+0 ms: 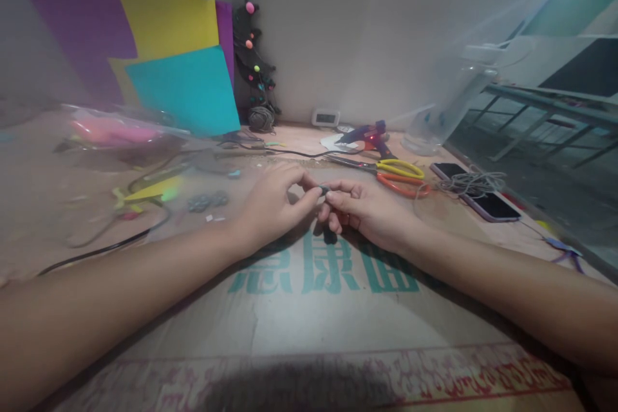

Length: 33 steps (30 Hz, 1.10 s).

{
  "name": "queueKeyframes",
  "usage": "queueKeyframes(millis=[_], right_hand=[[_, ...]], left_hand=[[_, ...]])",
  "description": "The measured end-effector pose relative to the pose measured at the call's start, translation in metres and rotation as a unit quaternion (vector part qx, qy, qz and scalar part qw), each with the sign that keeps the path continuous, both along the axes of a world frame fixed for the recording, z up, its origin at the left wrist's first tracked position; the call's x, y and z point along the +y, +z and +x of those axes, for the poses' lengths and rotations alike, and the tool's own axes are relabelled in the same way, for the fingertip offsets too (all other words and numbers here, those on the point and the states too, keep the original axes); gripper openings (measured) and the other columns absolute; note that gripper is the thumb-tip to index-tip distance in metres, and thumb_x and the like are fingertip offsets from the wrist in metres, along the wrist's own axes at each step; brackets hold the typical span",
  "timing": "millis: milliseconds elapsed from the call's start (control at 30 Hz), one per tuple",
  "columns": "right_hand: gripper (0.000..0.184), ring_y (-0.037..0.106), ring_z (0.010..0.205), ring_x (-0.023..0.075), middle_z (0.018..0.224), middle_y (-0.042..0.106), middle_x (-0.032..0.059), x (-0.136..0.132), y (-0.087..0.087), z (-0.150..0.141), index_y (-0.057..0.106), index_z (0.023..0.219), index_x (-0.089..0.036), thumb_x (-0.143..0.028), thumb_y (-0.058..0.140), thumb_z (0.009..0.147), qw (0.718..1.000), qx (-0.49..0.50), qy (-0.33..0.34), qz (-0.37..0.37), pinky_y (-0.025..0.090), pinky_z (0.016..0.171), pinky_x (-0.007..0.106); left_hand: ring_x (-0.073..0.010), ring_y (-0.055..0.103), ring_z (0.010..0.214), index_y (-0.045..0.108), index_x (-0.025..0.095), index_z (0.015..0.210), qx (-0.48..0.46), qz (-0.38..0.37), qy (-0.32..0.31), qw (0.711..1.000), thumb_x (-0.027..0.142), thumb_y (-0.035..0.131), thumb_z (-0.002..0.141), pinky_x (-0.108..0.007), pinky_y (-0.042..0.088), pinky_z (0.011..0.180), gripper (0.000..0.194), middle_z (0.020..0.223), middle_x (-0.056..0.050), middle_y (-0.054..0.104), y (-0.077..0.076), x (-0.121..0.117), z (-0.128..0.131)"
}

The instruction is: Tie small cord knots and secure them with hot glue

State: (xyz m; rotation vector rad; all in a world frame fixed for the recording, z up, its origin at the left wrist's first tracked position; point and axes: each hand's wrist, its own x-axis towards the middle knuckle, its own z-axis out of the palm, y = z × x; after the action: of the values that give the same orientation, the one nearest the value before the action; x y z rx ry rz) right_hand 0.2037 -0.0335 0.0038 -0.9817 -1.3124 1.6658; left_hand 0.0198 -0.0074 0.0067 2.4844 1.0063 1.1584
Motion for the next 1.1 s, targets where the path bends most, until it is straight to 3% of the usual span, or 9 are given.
queueKeyframes(millis=[267, 533, 833, 1100], right_hand=[[0.024, 0.06, 0.05, 0.0086, 0.069, 0.069, 0.0009, 0.0, 0.001, 0.001, 0.051, 0.085, -0.019, -0.037, 0.065, 0.085, 0.995, -0.057, -0.05, 0.061, 0.044, 0.044, 0.017], [0.019, 0.058, 0.052, 0.0094, 0.066, 0.064, -0.0017, -0.005, 0.009, 0.002, 0.051, 0.088, -0.019, -0.036, 0.06, 0.086, 0.953, -0.199, -0.109, 0.202, 0.043, 0.046, 0.02], [0.014, 0.059, 0.054, 0.0097, 0.065, 0.062, -0.0036, -0.006, 0.008, 0.001, 0.052, 0.094, -0.02, -0.031, 0.059, 0.087, 0.959, -0.195, -0.089, 0.184, 0.044, 0.047, 0.02], [0.019, 0.063, 0.064, 0.0114, 0.074, 0.066, 0.0006, -0.004, 0.01, 0.001, 0.055, 0.101, -0.017, -0.031, 0.058, 0.088, 0.964, -0.159, -0.099, 0.19, 0.053, 0.062, 0.026]], left_hand=[[-0.0192, 0.061, 0.085, 0.062, 0.018, 0.083, -0.005, -0.012, -0.025, 1.0, 0.03, 0.054, 0.09, -0.033, 0.044, 0.081, 0.016, 0.085, -0.003, 0.067, -0.002, 0.004, -0.003], [-0.0176, 0.065, 0.088, 0.066, 0.02, 0.098, -0.032, -0.111, -0.037, 0.993, 0.03, 0.054, 0.09, -0.03, 0.049, 0.08, 0.018, 0.093, -0.002, 0.071, -0.002, 0.0, -0.001], [-0.0155, 0.064, 0.077, 0.065, 0.018, 0.086, -0.038, -0.092, -0.024, 0.995, 0.025, 0.055, 0.087, -0.027, 0.049, 0.071, 0.012, 0.081, 0.0, 0.07, -0.002, 0.002, 0.0], [-0.0167, 0.064, 0.079, 0.063, 0.018, 0.081, -0.027, -0.073, -0.01, 0.997, 0.026, 0.055, 0.087, -0.029, 0.047, 0.073, 0.013, 0.082, -0.001, 0.07, -0.001, 0.001, -0.001]])
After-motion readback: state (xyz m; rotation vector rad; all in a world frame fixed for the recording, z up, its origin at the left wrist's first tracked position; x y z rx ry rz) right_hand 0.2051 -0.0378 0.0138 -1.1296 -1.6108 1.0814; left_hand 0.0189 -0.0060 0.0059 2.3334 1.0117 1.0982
